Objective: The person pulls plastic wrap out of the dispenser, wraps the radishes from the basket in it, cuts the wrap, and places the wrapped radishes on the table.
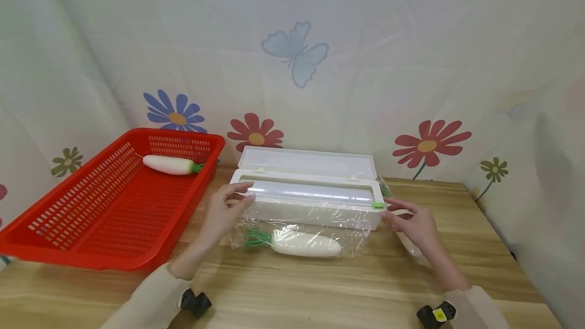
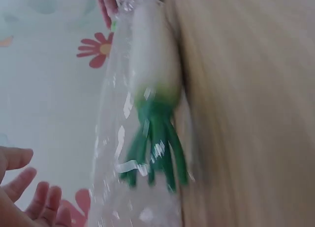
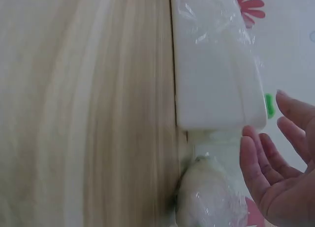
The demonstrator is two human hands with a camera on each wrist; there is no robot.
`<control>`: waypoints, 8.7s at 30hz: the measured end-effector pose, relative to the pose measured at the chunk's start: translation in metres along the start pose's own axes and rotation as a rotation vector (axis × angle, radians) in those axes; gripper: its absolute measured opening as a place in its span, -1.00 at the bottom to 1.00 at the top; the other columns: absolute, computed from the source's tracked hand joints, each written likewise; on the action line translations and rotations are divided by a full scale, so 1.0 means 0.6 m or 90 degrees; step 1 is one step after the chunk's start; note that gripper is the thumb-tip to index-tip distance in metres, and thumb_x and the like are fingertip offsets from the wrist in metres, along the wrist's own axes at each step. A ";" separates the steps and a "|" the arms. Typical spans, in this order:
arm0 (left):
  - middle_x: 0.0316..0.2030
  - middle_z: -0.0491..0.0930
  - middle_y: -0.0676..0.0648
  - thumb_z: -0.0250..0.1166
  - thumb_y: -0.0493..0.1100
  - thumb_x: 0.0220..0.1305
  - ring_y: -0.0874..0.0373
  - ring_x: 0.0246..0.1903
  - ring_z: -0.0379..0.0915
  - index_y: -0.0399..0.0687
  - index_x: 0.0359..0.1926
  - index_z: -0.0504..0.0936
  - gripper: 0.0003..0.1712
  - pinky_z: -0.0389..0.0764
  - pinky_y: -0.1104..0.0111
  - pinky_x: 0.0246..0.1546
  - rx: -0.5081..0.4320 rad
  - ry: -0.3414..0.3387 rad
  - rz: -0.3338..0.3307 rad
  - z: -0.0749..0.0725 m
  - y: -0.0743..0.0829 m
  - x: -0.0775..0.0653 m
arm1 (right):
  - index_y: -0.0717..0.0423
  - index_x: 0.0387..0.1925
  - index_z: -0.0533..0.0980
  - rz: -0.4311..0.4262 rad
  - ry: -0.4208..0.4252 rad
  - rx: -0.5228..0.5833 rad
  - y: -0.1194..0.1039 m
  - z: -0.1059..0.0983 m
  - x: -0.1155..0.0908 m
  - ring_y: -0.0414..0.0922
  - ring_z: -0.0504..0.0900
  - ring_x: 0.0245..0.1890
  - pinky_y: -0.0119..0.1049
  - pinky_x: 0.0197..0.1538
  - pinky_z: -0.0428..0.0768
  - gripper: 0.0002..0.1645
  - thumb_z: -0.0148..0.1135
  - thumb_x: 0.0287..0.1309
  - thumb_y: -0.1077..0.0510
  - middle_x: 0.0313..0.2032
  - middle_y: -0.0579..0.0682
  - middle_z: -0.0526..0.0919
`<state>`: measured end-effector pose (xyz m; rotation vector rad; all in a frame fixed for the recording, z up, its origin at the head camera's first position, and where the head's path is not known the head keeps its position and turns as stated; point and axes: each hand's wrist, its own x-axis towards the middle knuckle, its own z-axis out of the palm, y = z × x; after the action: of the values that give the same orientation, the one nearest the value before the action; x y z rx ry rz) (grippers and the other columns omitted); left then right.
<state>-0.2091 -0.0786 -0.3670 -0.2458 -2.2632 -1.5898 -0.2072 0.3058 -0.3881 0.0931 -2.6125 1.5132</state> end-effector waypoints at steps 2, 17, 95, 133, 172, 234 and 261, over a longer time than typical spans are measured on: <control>-0.18 0.57 -0.16 0.32 -0.20 0.08 0.07 -0.23 0.48 -0.14 -0.06 0.61 -0.65 0.54 0.27 -0.21 0.005 -0.049 0.029 0.024 0.014 0.008 | 0.26 0.18 0.33 -0.016 -0.018 -0.035 0.000 -0.003 0.008 -0.24 0.61 -0.25 -0.37 -0.29 0.61 -0.29 0.24 0.08 -0.05 -0.04 0.27 0.50; -0.19 0.64 0.04 0.28 -0.08 0.13 0.30 -0.27 0.49 -0.01 -0.05 0.61 -0.66 0.41 0.62 -0.30 0.150 -0.308 0.164 0.266 0.099 0.041 | 0.23 0.24 0.25 -0.019 -0.140 0.014 0.011 -0.007 0.040 0.16 0.51 -0.02 -0.26 -0.18 0.60 -0.27 0.25 0.09 0.04 0.23 0.39 0.21; -0.49 0.60 0.07 0.32 -0.19 0.00 0.15 -0.41 0.39 -0.01 -0.36 0.71 -0.87 0.48 0.33 -0.40 0.342 -0.181 0.012 -0.031 -0.034 0.088 | 0.21 0.23 0.25 0.033 -0.166 -0.019 0.002 -0.017 0.045 -0.13 0.60 -0.25 -0.26 -0.22 0.61 -0.21 0.28 0.03 -0.04 0.06 0.40 0.39; -0.29 0.56 -0.21 0.26 -0.22 0.03 -0.04 -0.28 0.46 -0.29 -0.15 0.62 -0.67 0.50 0.16 -0.25 0.279 0.039 -0.019 -0.046 -0.042 0.032 | 0.28 0.22 0.28 -0.058 -0.131 -0.071 -0.002 -0.010 0.020 -0.02 0.59 -0.21 -0.29 -0.26 0.62 -0.31 0.21 0.12 0.05 -0.06 0.36 0.49; -0.37 0.64 -0.26 0.16 -0.50 0.09 0.19 -0.44 0.58 -0.50 -0.06 0.52 -0.67 0.62 0.23 -0.37 -0.131 -0.243 -0.195 -0.076 -0.058 -0.032 | 0.29 -0.11 0.54 -0.042 -0.208 0.238 -0.012 0.055 -0.060 -0.22 0.64 -0.42 -0.30 -0.32 0.63 -0.74 0.14 0.14 0.31 -0.39 -0.13 0.65; -0.05 0.53 -0.26 0.34 -0.01 0.06 -0.05 -0.12 0.52 -0.33 0.05 0.48 -0.39 0.55 0.16 -0.14 0.073 -0.453 -0.106 -0.108 -0.043 -0.065 | 0.33 0.21 0.22 -0.174 -0.501 0.117 -0.009 0.048 -0.097 -0.18 0.46 -0.01 -0.32 -0.08 0.52 -0.21 0.33 -0.10 0.35 0.06 0.42 0.34; -0.57 0.62 -0.04 0.40 -0.33 -0.08 0.24 -0.56 0.46 -0.27 -0.43 0.68 -0.88 0.51 0.40 -0.52 0.127 -0.409 -0.090 -0.077 -0.045 -0.048 | 0.50 -0.40 0.54 0.011 -0.339 0.080 -0.005 0.071 -0.072 -0.23 0.58 -0.62 -0.30 -0.49 0.61 -0.67 0.37 -0.11 0.24 -0.55 0.12 0.64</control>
<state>-0.1828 -0.1291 -0.3877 -0.6297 -2.9572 -1.4794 -0.1669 0.2668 -0.4123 0.5585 -2.8968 1.8712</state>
